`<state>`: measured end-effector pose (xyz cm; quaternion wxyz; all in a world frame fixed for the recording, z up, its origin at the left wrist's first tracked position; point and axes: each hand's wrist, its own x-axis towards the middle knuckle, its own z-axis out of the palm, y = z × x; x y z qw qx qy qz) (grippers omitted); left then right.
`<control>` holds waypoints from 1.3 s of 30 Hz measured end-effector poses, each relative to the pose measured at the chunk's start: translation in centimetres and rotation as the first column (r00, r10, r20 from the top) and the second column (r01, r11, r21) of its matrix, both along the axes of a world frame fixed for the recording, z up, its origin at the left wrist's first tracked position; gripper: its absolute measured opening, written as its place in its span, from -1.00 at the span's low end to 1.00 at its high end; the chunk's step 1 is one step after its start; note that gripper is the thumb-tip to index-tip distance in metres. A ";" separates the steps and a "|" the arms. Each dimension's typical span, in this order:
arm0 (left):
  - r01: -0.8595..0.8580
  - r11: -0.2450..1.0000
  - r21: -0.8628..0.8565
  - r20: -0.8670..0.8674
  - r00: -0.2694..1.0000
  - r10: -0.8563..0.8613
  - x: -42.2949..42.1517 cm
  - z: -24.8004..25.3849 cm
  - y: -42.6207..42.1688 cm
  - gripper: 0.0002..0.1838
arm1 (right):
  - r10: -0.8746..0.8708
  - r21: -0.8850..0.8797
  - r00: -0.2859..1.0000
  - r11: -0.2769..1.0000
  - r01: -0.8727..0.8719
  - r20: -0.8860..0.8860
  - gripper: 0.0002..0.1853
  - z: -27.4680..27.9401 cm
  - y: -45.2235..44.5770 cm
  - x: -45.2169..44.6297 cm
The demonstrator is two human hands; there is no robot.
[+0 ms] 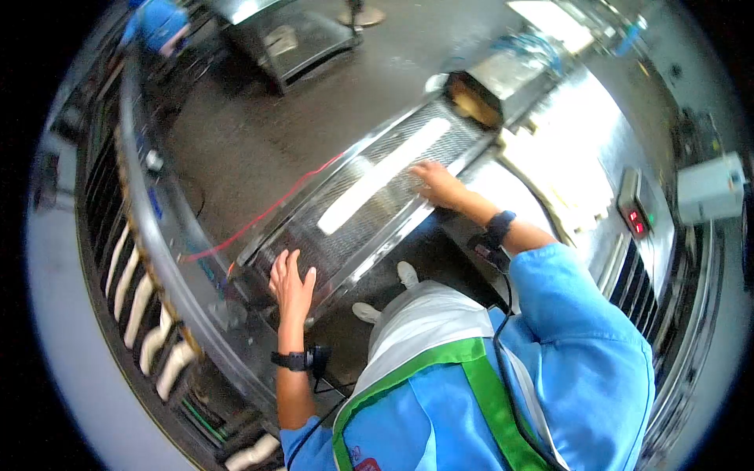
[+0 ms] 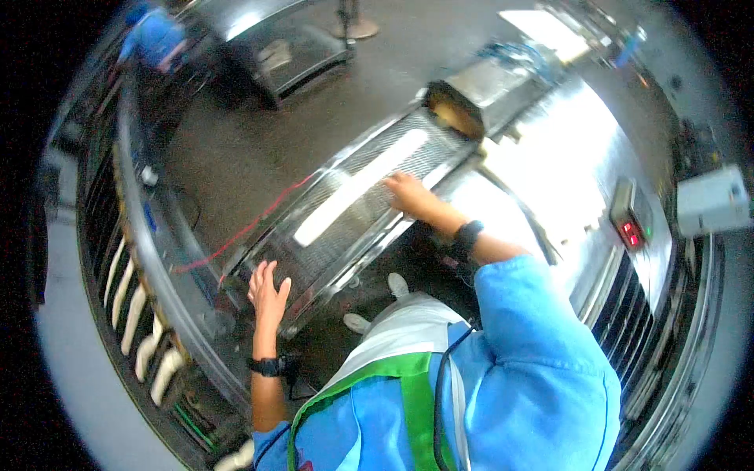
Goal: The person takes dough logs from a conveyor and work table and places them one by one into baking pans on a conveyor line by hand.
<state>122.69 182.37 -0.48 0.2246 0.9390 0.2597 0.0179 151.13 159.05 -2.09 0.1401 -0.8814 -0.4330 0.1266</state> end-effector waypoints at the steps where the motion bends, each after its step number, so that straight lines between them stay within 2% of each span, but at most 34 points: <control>1: 0.072 0.997 0.016 -0.007 0.997 -0.072 2.8 -0.1 0.0 -0.50 | -0.149 -0.007 0.988 0.989 0.149 -0.035 -0.53 0.6 -3.8 1.2; 2: 0.137 0.990 0.030 -0.011 0.990 -0.137 5.2 -0.2 0.1 -0.48 | -0.276 -0.142 0.961 0.950 0.278 0.036 -0.50 0.8 -7.1 2.5; 3: 0.172 0.984 0.045 -0.021 0.985 -0.171 7.0 -0.6 0.2 -0.45 | -0.406 -0.025 0.911 0.912 0.408 0.066 -0.48 -1.8 -12.1 3.7; 4: 0.211 0.973 0.089 -0.040 0.977 -0.208 9.3 -0.9 -0.2 -0.43 | -0.557 -0.084 0.799 0.806 0.586 0.229 -0.46 0.5 -15.2 2.8; 5: 0.224 0.971 0.082 -0.083 0.973 -0.217 11.4 -1.0 -0.8 -0.42 | -0.667 -0.203 0.745 0.727 0.655 0.014 -0.47 1.1 -19.5 4.6; 6: 0.230 0.971 0.070 -0.123 0.968 -0.221 12.8 -1.3 -0.9 -0.41 | -0.659 -0.084 0.714 0.718 0.691 0.237 -0.46 -0.8 -24.2 4.2; 7: 0.252 0.965 0.075 -0.126 0.962 -0.241 13.6 -1.7 -1.0 -0.41 | -0.771 -0.117 0.615 0.604 0.788 0.165 -0.49 1.2 -25.9 2.7; 8: 0.233 0.967 0.104 -0.162 0.963 -0.215 14.1 -1.9 -0.9 -0.42 | -0.899 -0.130 0.407 0.389 0.912 0.163 -0.51 0.5 -27.8 1.9; 9: 0.211 0.969 0.131 -0.198 0.963 -0.183 14.3 -2.0 -0.6 -0.43 | -0.857 -0.143 0.445 0.421 0.895 0.260 -0.52 -0.2 -29.9 0.9; 10: 0.215 0.968 0.132 -0.203 0.961 -0.186 14.0 -2.0 -0.4 -0.43 | -0.799 -0.065 0.513 0.521 0.851 0.314 -0.55 -0.7 -31.3 -0.5; 12: 0.207 0.958 0.201 -0.208 0.964 -0.164 12.6 -1.5 -0.3 -0.47 | -0.777 -0.146 0.520 0.503 0.852 0.356 -0.60 -0.7 -31.6 -1.7; 13: 0.210 0.958 0.194 -0.215 0.962 -0.168 12.3 -1.2 0.0 -0.45 | -0.778 -0.152 0.523 0.503 0.851 0.349 -0.60 -0.4 -31.4 -1.6; 15: 0.193 0.955 0.226 -0.225 0.964 -0.141 11.5 -0.7 0.1 -0.45 | -0.746 -0.159 0.605 0.585 0.795 0.279 -0.63 0.2 -30.7 -1.5; 19: 0.170 0.942 0.289 -0.270 0.959 -0.090 10.3 0.1 0.4 -0.44 | -0.711 -0.114 0.645 0.643 0.758 0.281 -0.67 -0.1 -30.4 -0.1; 21: 0.157 0.939 0.307 -0.261 0.962 -0.075 9.4 0.1 1.1 -0.45 | -0.732 -0.030 0.562 0.599 0.800 0.385 -0.68 0.8 -29.1 0.9; 23: 0.158 0.942 0.295 -0.258 0.963 -0.080 9.0 0.6 1.3 -0.46 | -0.710 0.024 0.589 0.646 0.763 0.386 -0.64 -2.4 -31.6 2.4; 24: 0.164 0.943 0.289 -0.245 0.965 -0.093 8.7 1.0 1.8 -0.47 | -0.691 0.044 0.595 0.667 0.744 0.410 -0.58 -1.3 -31.0 2.1; 27: 0.128 0.962 0.242 -0.134 0.986 -0.098 8.1 2.1 2.3 -0.53 | -0.656 -0.076 0.629 0.665 0.743 0.416 -0.55 -1.9 -32.2 2.3; 30: 0.148 0.956 0.255 -0.069 0.989 -0.134 7.8 1.0 4.7 -0.54 | -0.594 -0.275 0.616 0.567 0.777 0.517 -0.46 -3.9 -32.9 3.0; 31: 0.088 0.982 0.165 -0.101 0.992 -0.072 7.7 1.6 5.0 -0.55 | -0.577 -0.314 0.614 0.539 0.781 0.538 -0.43 -4.6 -33.3 3.2; 32: 0.038 0.997 0.063 -0.119 0.992 -0.031 7.2 1.9 5.4 -0.55 | -0.579 -0.312 0.640 0.569 0.761 0.505 -0.42 -4.4 -33.3 2.9; 33: -0.028 0.997 -0.074 -0.220 0.975 0.011 7.1 2.2 6.0 -0.55 | -0.599 -0.371 0.669 0.557 0.743 0.440 -0.45 -2.3 -31.4 2.1; 34: -0.093 0.973 -0.211 -0.315 0.949 0.022 7.0 2.3 6.5 -0.55 | -0.633 -0.321 0.669 0.588 0.742 0.390 -0.45 -4.1 -32.8 2.5; 35: -0.091 0.951 -0.295 -0.283 0.959 0.004 6.4 1.9 7.4 -0.53 | -0.628 -0.369 0.686 0.579 0.728 0.368 -0.46 -3.6 -32.1 1.9; 37: -0.064 0.882 -0.466 -0.177 0.984 -0.022 5.1 0.8 9.0 -0.51 | -0.630 -0.456 0.718 0.567 0.686 0.296 -0.49 1.6 -28.1 -1.5; 38: -0.092 0.751 -0.654 -0.109 0.994 0.027 4.7 1.4 9.2 -0.54 | -0.633 -0.495 0.735 0.571 0.655 0.244 -0.52 3.6 -26.4 -2.6; 39: -0.125 0.640 -0.758 -0.056 0.990 0.127 4.5 2.2 8.7 -0.51 | -0.557 -0.330 0.772 0.698 0.635 0.307 -0.44 1.0 -28.4 -2.7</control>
